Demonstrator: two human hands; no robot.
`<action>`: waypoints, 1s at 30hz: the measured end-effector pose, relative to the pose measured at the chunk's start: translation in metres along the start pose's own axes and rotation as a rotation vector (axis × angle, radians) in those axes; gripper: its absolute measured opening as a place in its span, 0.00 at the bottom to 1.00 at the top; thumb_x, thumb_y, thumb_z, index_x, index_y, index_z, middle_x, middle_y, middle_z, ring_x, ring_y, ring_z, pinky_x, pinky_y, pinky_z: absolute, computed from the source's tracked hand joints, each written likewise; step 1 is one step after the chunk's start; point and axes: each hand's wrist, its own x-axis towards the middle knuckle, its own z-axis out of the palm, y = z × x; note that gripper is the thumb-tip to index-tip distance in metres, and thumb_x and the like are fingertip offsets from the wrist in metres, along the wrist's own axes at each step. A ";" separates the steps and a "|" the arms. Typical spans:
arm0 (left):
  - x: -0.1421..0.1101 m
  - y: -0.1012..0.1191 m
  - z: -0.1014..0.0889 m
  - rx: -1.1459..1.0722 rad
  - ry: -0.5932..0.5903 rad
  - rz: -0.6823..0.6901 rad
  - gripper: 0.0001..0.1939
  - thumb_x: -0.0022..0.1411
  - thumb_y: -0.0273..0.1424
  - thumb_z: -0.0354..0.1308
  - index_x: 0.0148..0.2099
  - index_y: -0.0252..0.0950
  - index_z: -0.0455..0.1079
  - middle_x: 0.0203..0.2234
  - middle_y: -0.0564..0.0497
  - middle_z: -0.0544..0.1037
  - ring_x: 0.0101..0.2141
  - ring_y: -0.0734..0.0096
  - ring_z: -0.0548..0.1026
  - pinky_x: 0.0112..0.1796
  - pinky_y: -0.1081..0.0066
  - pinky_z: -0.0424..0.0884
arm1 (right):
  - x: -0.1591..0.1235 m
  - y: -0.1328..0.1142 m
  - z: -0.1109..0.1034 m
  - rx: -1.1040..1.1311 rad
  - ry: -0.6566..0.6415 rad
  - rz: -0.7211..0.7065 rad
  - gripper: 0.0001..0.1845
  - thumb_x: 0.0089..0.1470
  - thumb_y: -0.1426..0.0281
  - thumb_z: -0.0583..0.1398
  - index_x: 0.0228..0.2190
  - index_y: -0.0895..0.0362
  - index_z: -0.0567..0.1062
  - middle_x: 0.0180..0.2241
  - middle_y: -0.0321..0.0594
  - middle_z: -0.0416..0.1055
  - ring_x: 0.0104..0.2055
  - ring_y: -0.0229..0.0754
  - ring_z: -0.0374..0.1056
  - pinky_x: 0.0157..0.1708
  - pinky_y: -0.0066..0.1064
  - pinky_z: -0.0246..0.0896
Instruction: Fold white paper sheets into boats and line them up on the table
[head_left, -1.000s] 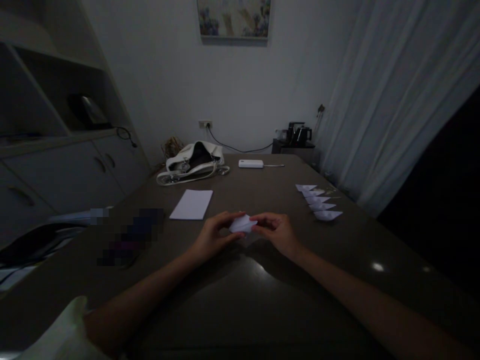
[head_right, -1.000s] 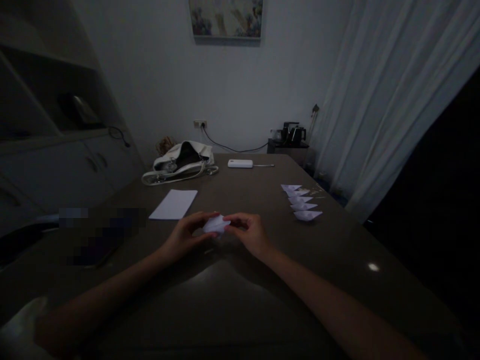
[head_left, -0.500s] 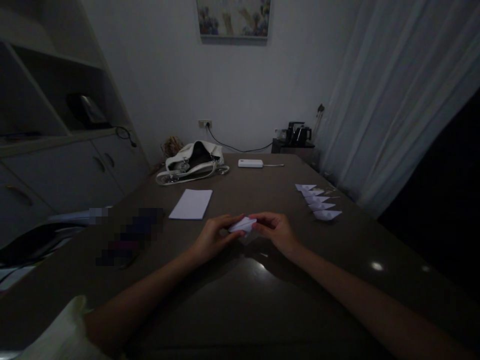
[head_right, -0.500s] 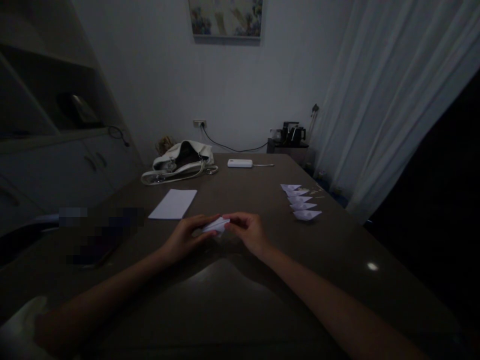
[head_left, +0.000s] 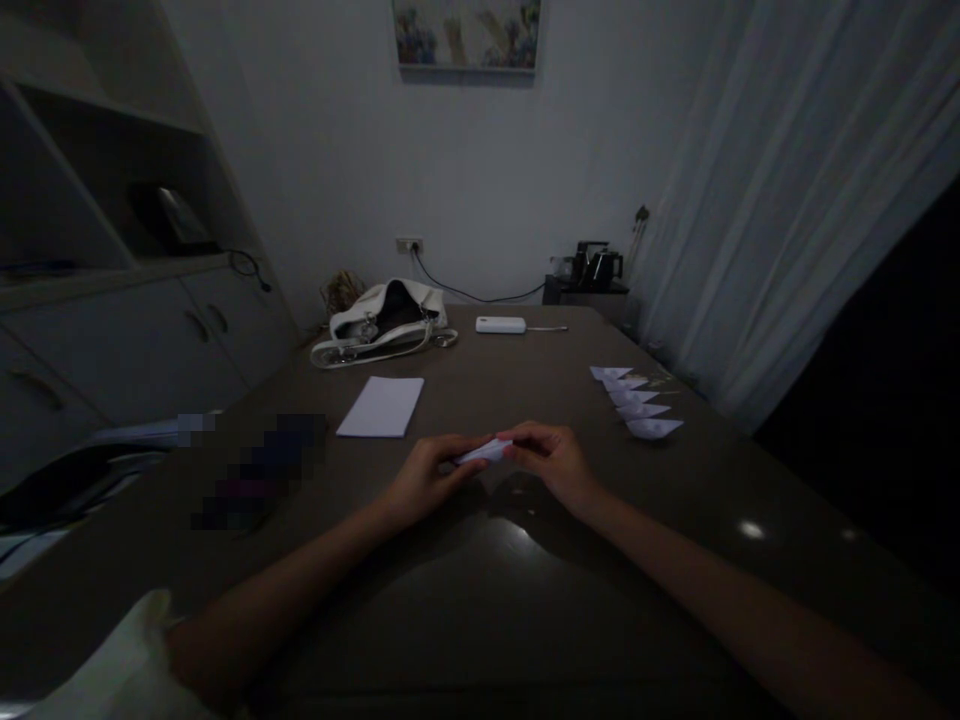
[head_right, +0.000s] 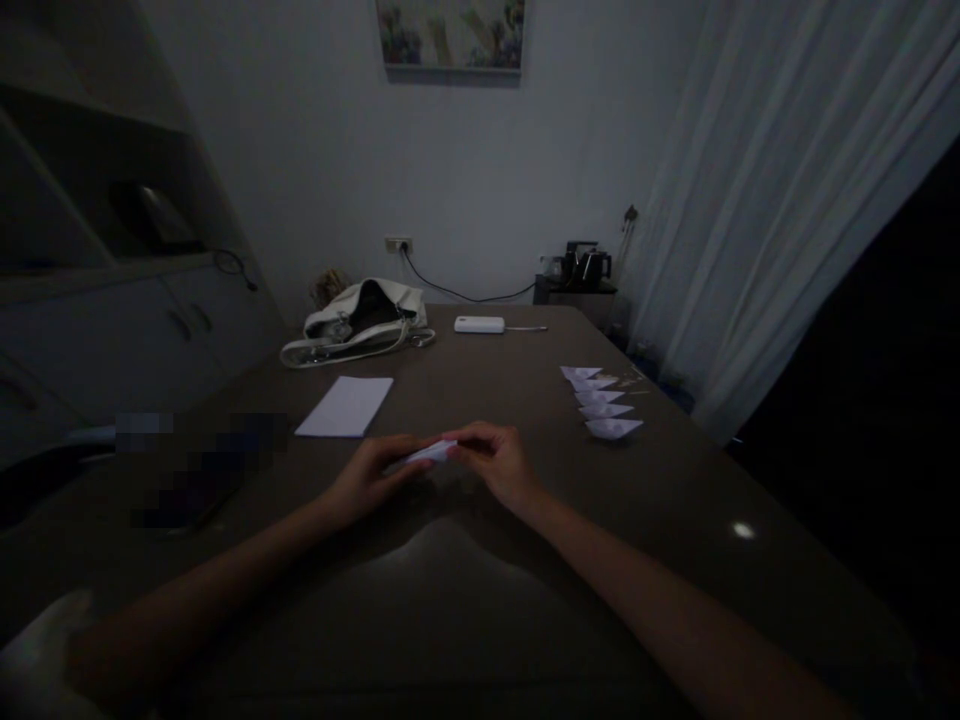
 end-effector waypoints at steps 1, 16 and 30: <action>0.000 0.001 0.000 -0.001 -0.007 -0.009 0.18 0.61 0.38 0.53 0.50 0.33 0.72 0.36 0.46 0.78 0.36 0.63 0.74 0.37 0.69 0.68 | 0.000 0.000 0.000 -0.006 0.004 -0.008 0.10 0.41 0.64 0.67 0.29 0.54 0.80 0.31 0.39 0.77 0.34 0.40 0.72 0.36 0.32 0.66; 0.001 0.004 0.003 0.028 -0.038 -0.023 0.19 0.64 0.39 0.48 0.46 0.32 0.74 0.30 0.49 0.78 0.29 0.68 0.73 0.30 0.75 0.65 | -0.002 -0.002 0.001 -0.039 -0.012 0.011 0.08 0.46 0.64 0.65 0.30 0.54 0.79 0.31 0.39 0.76 0.34 0.40 0.71 0.36 0.32 0.65; 0.001 0.002 0.004 0.077 -0.072 -0.009 0.20 0.65 0.39 0.46 0.36 0.29 0.73 0.21 0.54 0.70 0.23 0.75 0.66 0.25 0.78 0.59 | -0.003 0.000 0.001 -0.064 -0.013 0.028 0.10 0.48 0.63 0.63 0.32 0.56 0.78 0.31 0.40 0.75 0.34 0.40 0.70 0.35 0.31 0.62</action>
